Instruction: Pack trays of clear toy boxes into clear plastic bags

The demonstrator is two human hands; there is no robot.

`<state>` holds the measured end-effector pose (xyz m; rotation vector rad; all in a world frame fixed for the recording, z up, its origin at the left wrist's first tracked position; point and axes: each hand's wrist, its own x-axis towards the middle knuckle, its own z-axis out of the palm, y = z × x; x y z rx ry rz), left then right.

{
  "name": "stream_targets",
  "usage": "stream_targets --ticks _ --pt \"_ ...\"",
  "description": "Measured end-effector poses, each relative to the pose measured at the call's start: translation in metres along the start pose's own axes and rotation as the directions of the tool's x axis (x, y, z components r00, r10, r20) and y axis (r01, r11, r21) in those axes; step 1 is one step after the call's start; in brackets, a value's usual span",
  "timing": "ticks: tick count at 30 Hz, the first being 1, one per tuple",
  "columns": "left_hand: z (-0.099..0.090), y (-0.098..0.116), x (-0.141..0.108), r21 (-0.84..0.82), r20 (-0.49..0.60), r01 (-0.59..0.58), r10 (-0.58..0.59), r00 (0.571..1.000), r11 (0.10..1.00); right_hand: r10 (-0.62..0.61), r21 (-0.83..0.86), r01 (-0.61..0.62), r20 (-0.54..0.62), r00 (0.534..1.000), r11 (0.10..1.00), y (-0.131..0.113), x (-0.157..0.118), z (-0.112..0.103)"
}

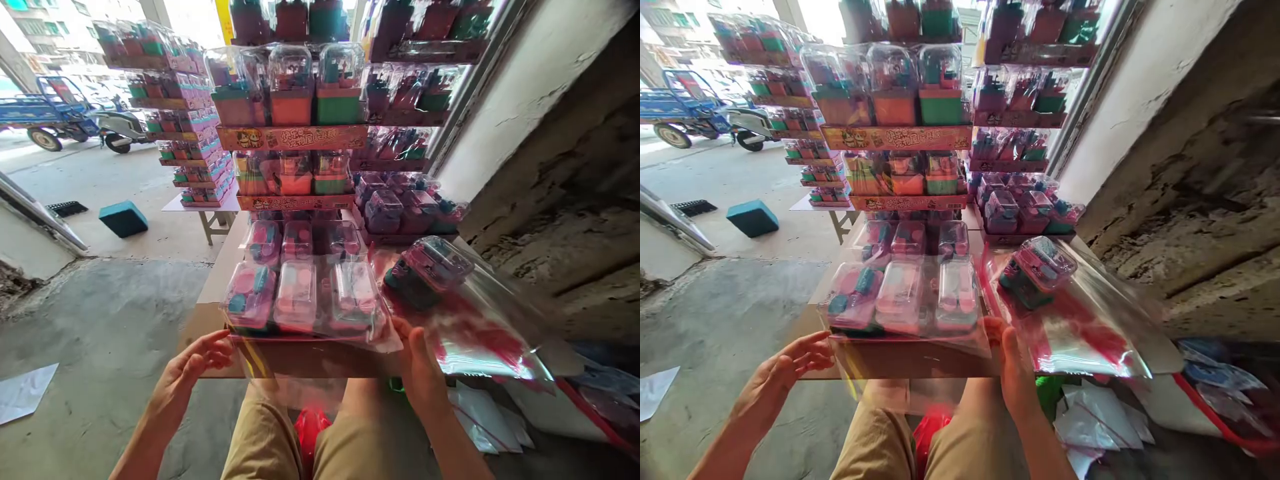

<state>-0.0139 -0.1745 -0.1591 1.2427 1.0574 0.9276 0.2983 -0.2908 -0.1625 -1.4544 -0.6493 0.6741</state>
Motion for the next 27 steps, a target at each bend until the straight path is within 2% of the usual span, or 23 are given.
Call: stream_targets --ticks 3,5,7,9,13,14,16,18,20,23,27 --pt "0.005 0.004 0.002 0.023 0.075 0.015 -0.017 0.997 1.0 0.111 0.138 -0.135 0.168 0.98 0.981 -0.003 -0.017 -0.004" --pt "0.007 0.007 0.003 0.057 0.114 0.063 -0.069 0.991 0.996 0.13 0.173 -0.171 0.226 0.965 0.97 -0.01 -0.025 -0.006" --pt "0.009 0.011 0.003 0.054 0.124 0.106 -0.112 0.986 0.993 0.135 0.217 -0.201 0.286 0.949 0.955 -0.021 -0.028 -0.008" --pt "0.014 0.014 0.002 -0.026 0.09 0.114 -0.111 0.99 0.993 0.123 0.227 -0.205 0.327 0.937 0.952 -0.035 -0.027 -0.007" --pt "0.024 0.016 0.001 -0.223 -0.087 0.079 -0.1 0.991 0.972 0.168 0.072 -0.214 0.404 0.899 0.974 -0.061 -0.022 0.0" --pt "0.025 0.015 0.001 -0.235 -0.078 0.086 -0.107 0.991 0.968 0.201 0.02 -0.232 0.432 0.879 0.973 -0.065 -0.022 0.002" --pt "0.024 0.013 0.002 -0.204 0.024 0.115 -0.113 0.993 0.972 0.252 -0.055 -0.257 0.47 0.846 0.965 -0.067 -0.021 0.006" --pt "0.02 0.011 0.003 -0.145 0.131 0.127 -0.108 0.985 0.981 0.265 -0.079 -0.259 0.478 0.837 0.963 -0.063 -0.023 0.007" --pt "0.016 0.01 0.004 -0.081 0.173 0.109 -0.093 0.98 0.991 0.264 -0.08 -0.256 0.454 0.851 0.963 -0.054 -0.025 0.005" --pt "0.011 0.008 0.005 0.008 0.171 0.079 -0.079 0.982 0.997 0.268 -0.14 -0.231 0.391 0.88 0.963 -0.033 -0.027 -0.002" --pt "0.007 0.001 0.006 0.102 0.098 0.078 -0.088 0.991 0.992 0.205 -0.259 -0.13 0.288 0.935 0.957 -0.006 -0.024 -0.008"
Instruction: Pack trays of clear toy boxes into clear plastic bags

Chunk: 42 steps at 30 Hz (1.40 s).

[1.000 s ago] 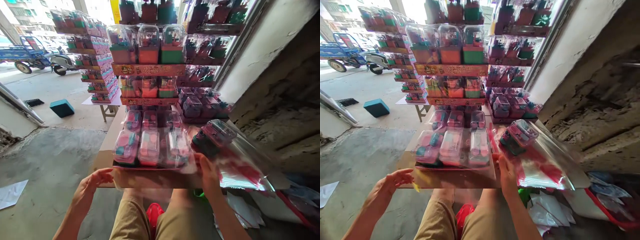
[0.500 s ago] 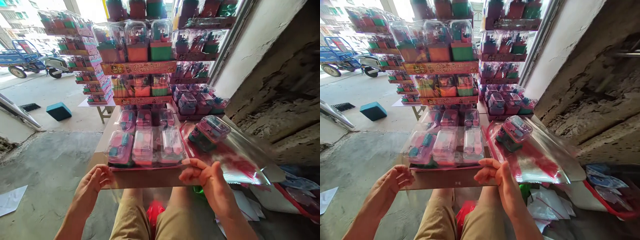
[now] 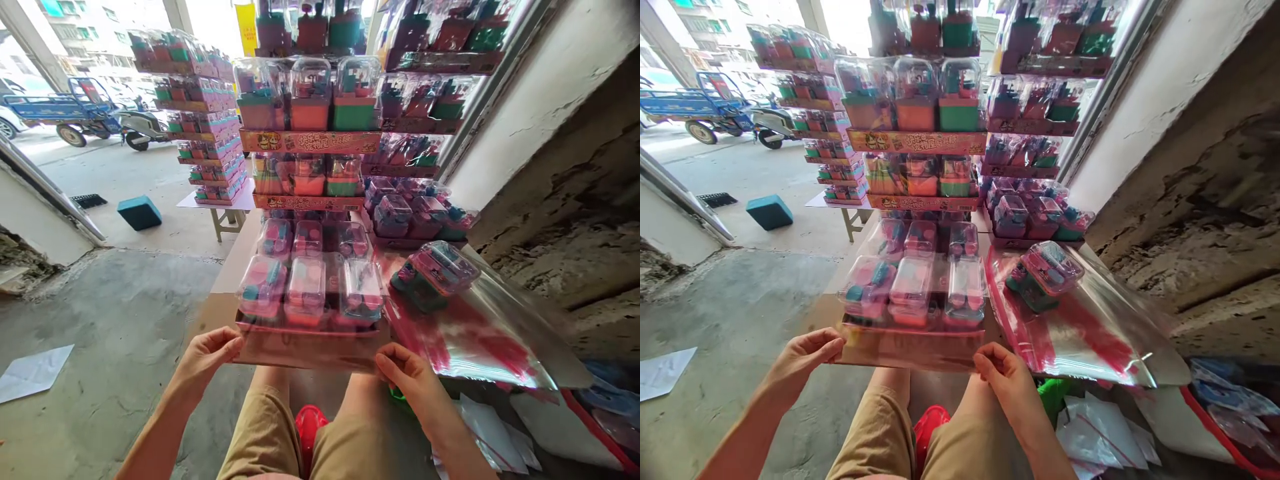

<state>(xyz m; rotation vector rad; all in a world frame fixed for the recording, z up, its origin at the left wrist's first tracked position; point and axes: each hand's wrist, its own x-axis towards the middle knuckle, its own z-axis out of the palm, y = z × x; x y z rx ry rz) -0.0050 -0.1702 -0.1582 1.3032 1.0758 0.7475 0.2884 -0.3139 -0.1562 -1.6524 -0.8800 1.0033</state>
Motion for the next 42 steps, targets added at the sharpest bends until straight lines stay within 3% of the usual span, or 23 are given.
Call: stream_targets --ticks 3,7,13,21,26,30,34,42 --pt "0.003 -0.006 0.003 0.056 -0.067 -0.059 0.063 0.996 0.997 -0.123 -0.154 0.103 -0.124 0.985 0.983 0.012 0.009 0.002" --pt "0.01 -0.012 0.006 0.13 -0.131 -0.166 0.183 0.974 0.977 -0.305 -0.304 0.219 -0.27 0.913 0.927 0.022 0.018 0.007" --pt "0.016 -0.013 0.005 0.04 -0.123 -0.214 0.217 0.968 0.976 -0.356 -0.322 0.243 -0.363 0.861 0.915 0.039 0.022 0.008" --pt "0.017 -0.015 0.006 -0.04 -0.138 -0.159 0.152 0.979 0.986 -0.337 -0.428 0.168 -0.355 0.872 0.888 0.028 0.021 0.006" --pt "0.013 -0.011 0.005 -0.048 -0.111 -0.203 0.197 0.974 0.978 -0.358 -0.501 0.161 -0.327 0.875 0.85 0.023 0.019 0.007" --pt "0.01 -0.009 0.005 0.037 -0.101 -0.245 0.248 0.964 0.969 -0.379 -0.533 0.187 -0.276 0.883 0.825 0.021 0.018 0.007" --pt "0.011 -0.012 0.008 0.176 -0.147 -0.319 0.345 0.927 0.931 -0.42 -0.571 0.219 -0.246 0.874 0.791 0.023 0.021 0.003" --pt "0.015 -0.016 0.009 0.313 -0.202 -0.255 0.327 0.923 0.915 -0.475 -0.57 0.291 -0.203 0.857 0.769 0.035 0.028 0.0"
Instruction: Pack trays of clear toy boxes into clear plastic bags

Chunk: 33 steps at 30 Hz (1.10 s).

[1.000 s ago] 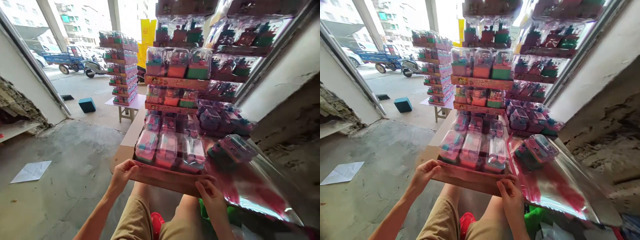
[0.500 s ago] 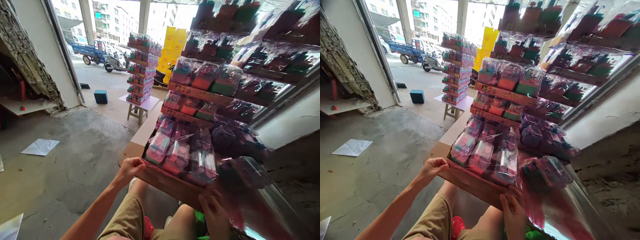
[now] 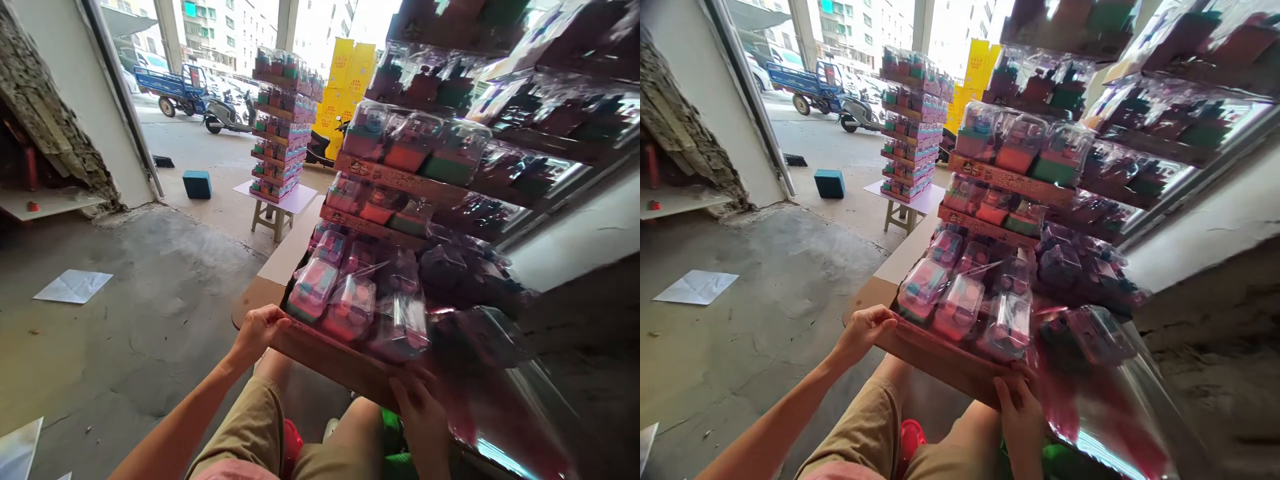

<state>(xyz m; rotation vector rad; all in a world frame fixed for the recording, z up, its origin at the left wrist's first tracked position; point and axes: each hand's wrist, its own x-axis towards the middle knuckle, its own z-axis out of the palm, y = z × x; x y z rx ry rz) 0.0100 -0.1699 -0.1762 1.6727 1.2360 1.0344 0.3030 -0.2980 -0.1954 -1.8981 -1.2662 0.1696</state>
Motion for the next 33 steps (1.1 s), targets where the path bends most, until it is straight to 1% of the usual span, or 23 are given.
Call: stream_targets --ticks 3,7,12,16,18,21,24,28,33 --pt "0.001 -0.001 0.002 0.038 -0.012 -0.012 0.013 1.0 0.999 0.01 0.061 -0.009 -0.015 1.0 0.998 -0.009 0.0 0.002" --pt "0.001 -0.001 0.004 0.07 -0.003 -0.011 0.012 1.0 0.997 0.035 0.129 -0.029 -0.043 0.998 0.991 -0.017 -0.001 0.005" --pt "-0.003 -0.002 0.004 0.056 0.051 0.007 -0.01 0.999 0.998 0.011 0.194 -0.003 -0.037 0.999 0.981 -0.013 -0.001 0.008" --pt "-0.004 -0.009 0.004 -0.029 0.118 0.036 -0.032 0.992 0.999 0.004 0.203 0.001 -0.023 1.0 0.979 -0.01 -0.001 0.008" --pt "-0.003 -0.012 0.005 -0.028 0.12 0.047 -0.043 0.992 0.999 -0.008 0.199 0.011 -0.017 1.0 0.98 -0.009 -0.001 0.007" --pt "0.0 -0.01 0.006 0.07 0.059 0.032 -0.036 0.998 0.997 -0.023 0.193 0.023 -0.006 1.0 0.981 -0.009 0.001 0.007" --pt "0.002 -0.002 0.006 0.154 0.013 -0.022 0.02 1.0 0.988 -0.036 0.198 0.038 -0.01 0.999 0.979 -0.008 0.005 0.008" --pt "0.003 0.008 0.003 0.247 0.009 -0.075 0.075 0.997 0.966 -0.056 0.188 0.055 0.002 0.998 0.981 -0.005 0.01 0.009" --pt "0.006 0.007 0.0 0.397 -0.008 -0.101 0.113 0.994 0.912 -0.045 0.149 0.038 0.043 0.998 0.988 -0.003 0.012 0.008"
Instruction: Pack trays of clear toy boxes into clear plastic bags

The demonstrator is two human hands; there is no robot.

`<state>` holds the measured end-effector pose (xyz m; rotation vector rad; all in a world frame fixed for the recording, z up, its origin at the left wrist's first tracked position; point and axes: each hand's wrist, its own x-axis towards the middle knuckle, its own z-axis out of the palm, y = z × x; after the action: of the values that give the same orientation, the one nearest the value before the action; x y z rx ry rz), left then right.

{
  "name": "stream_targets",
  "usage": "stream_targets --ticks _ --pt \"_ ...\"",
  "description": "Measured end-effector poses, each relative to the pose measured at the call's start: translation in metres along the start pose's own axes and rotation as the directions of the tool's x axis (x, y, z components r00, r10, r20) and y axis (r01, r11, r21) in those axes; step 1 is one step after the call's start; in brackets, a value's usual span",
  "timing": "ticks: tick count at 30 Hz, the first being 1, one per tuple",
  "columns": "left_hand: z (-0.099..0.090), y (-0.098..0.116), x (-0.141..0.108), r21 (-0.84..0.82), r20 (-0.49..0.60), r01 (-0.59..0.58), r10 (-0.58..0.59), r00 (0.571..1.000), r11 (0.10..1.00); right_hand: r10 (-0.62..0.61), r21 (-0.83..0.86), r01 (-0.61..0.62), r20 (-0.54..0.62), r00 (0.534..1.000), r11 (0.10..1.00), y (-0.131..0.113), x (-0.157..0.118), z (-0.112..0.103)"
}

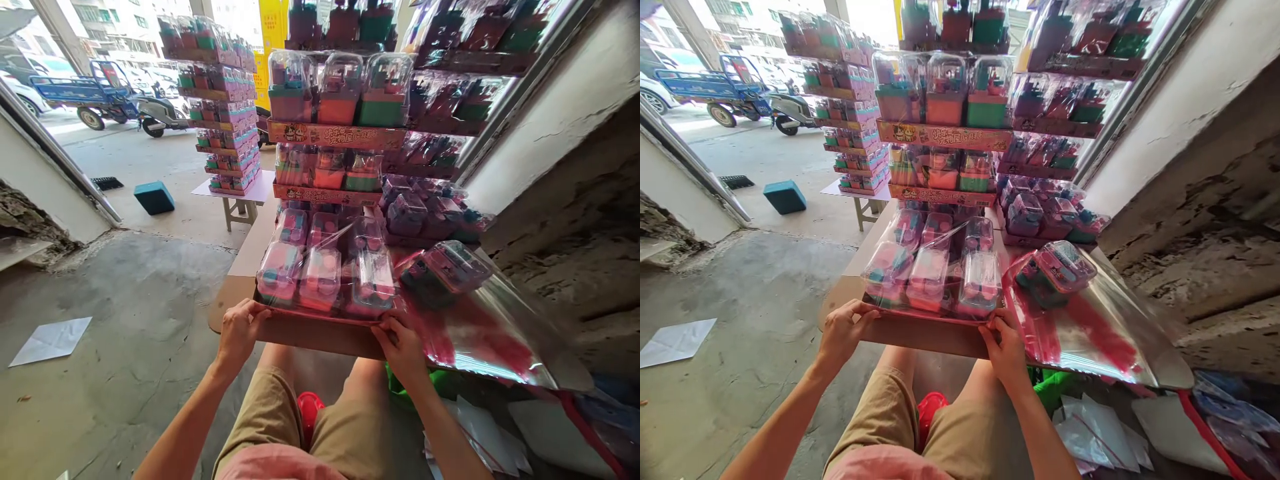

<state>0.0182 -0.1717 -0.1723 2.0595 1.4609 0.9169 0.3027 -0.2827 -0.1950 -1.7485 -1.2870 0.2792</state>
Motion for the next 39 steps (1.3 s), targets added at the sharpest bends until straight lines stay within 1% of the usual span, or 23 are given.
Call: stream_targets --ticks 4,6,8,12,16,20,25,29,34,36,39 --pt "0.005 -0.002 -0.001 0.118 -0.07 -0.038 0.047 0.996 0.992 -0.025 -0.015 0.025 -0.003 1.0 1.0 -0.001 0.001 -0.001" --pt "0.007 -0.002 -0.001 0.125 -0.101 -0.049 0.062 0.993 0.991 -0.029 -0.03 0.029 -0.004 1.0 0.999 -0.002 0.002 0.0" --pt "0.009 -0.002 -0.001 0.086 -0.106 -0.051 0.06 0.993 0.995 -0.027 -0.045 0.027 0.002 1.0 0.999 -0.002 0.002 0.0" --pt "0.009 -0.003 0.002 0.005 -0.068 -0.058 0.058 0.996 0.998 -0.015 -0.063 0.017 0.02 1.0 0.998 -0.002 0.002 0.0" --pt "0.007 -0.006 0.004 -0.032 -0.001 -0.084 0.084 0.996 0.996 -0.046 -0.086 0.045 -0.011 0.999 0.995 0.001 0.001 0.001" --pt "0.009 -0.011 0.004 -0.046 0.009 -0.092 0.092 0.996 0.995 -0.057 -0.12 0.055 -0.013 0.998 0.991 0.001 0.001 0.002" --pt "0.013 -0.015 0.002 -0.01 -0.064 -0.188 0.187 0.98 0.982 -0.164 -0.21 0.15 -0.051 0.985 0.966 0.006 0.0 0.005" --pt "0.016 -0.017 0.002 0.038 -0.088 -0.275 0.277 0.957 0.961 -0.255 -0.293 0.229 -0.053 0.966 0.928 0.013 -0.002 0.008" --pt "0.019 -0.023 0.005 0.085 -0.131 -0.327 0.336 0.933 0.941 -0.401 -0.404 0.339 -0.079 0.912 0.85 0.011 -0.002 0.011" --pt "0.019 -0.025 0.006 0.097 -0.131 -0.345 0.356 0.925 0.934 -0.443 -0.422 0.369 -0.089 0.892 0.828 0.009 0.0 0.01" --pt "0.018 -0.027 0.009 0.098 -0.134 -0.372 0.382 0.914 0.923 -0.474 -0.409 0.41 -0.065 0.878 0.815 0.01 0.002 0.008"
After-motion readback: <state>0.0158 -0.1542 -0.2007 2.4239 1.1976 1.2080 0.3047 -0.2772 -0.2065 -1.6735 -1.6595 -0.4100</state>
